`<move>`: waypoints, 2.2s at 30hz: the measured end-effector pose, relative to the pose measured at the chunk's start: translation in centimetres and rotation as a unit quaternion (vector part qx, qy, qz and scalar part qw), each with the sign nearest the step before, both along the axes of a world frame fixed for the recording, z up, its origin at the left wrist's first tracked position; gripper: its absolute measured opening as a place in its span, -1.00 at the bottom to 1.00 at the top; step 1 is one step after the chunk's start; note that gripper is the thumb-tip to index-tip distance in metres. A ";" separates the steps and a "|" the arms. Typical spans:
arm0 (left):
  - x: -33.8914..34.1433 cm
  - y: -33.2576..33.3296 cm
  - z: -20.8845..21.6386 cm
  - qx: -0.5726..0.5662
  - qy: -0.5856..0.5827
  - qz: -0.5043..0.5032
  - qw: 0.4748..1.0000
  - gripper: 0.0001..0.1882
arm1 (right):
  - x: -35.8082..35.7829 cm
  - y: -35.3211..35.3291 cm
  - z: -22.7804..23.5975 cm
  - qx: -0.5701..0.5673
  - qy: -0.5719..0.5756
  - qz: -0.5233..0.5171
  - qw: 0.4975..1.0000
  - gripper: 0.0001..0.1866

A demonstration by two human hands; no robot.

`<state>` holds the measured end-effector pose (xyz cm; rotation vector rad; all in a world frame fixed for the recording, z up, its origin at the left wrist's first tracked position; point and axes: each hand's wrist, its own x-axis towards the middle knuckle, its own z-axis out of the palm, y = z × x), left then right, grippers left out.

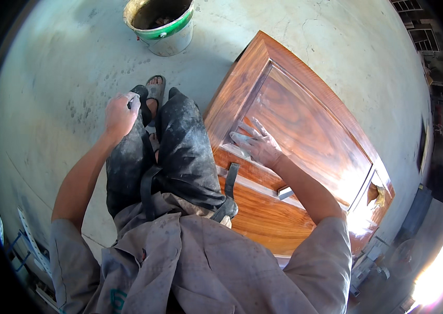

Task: The person is polishing a large wooden cabinet using a cloth and a small pad. They repeatedly wipe the surface and edges of the cabinet, occasionally dipping the cloth into a bucket of liquid.

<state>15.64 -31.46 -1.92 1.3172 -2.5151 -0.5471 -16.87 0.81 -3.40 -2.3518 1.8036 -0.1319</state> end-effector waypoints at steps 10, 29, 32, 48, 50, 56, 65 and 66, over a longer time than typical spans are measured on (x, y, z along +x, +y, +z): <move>-0.2 0.1 0.3 -0.005 0.013 0.002 1.000 -0.78 | -1.2 -0.9 -0.8 -0.008 -0.020 -0.059 0.998 -0.10; 1.0 -1.3 -1.0 -0.008 0.009 -0.068 0.998 -0.76 | 16.5 -0.9 -4.0 -0.130 -0.263 -0.520 0.802 -0.45; 1.9 -1.6 -1.0 0.002 0.010 -0.078 0.997 -0.76 | 17.7 -0.6 -3.9 -0.114 -0.257 -0.538 0.795 -0.46; 0.6 -0.7 0.1 -0.011 -0.061 -0.054 0.997 -0.69 | 10.8 -5.5 -3.7 -0.085 -0.138 -0.541 0.826 -0.22; 0.9 -1.0 -0.3 -0.039 -0.031 -0.057 0.997 -0.72 | 13.0 -4.5 -4.2 -0.074 -0.122 -0.516 0.845 -0.19; 0.5 -0.8 -0.2 -0.006 -0.049 -0.043 0.998 -0.70 | 10.1 -5.7 -4.1 -0.044 -0.051 -0.498 0.864 -0.12; 0.6 -0.8 -0.7 -0.007 -0.053 -0.021 0.998 -0.70 | 9.4 -6.0 -3.5 -0.048 -0.092 -0.510 0.854 -0.14; 0.3 -0.8 -0.6 -0.020 -0.047 -0.023 0.998 -0.71 | 8.4 -7.3 -2.6 0.032 -0.097 -0.530 0.842 -0.15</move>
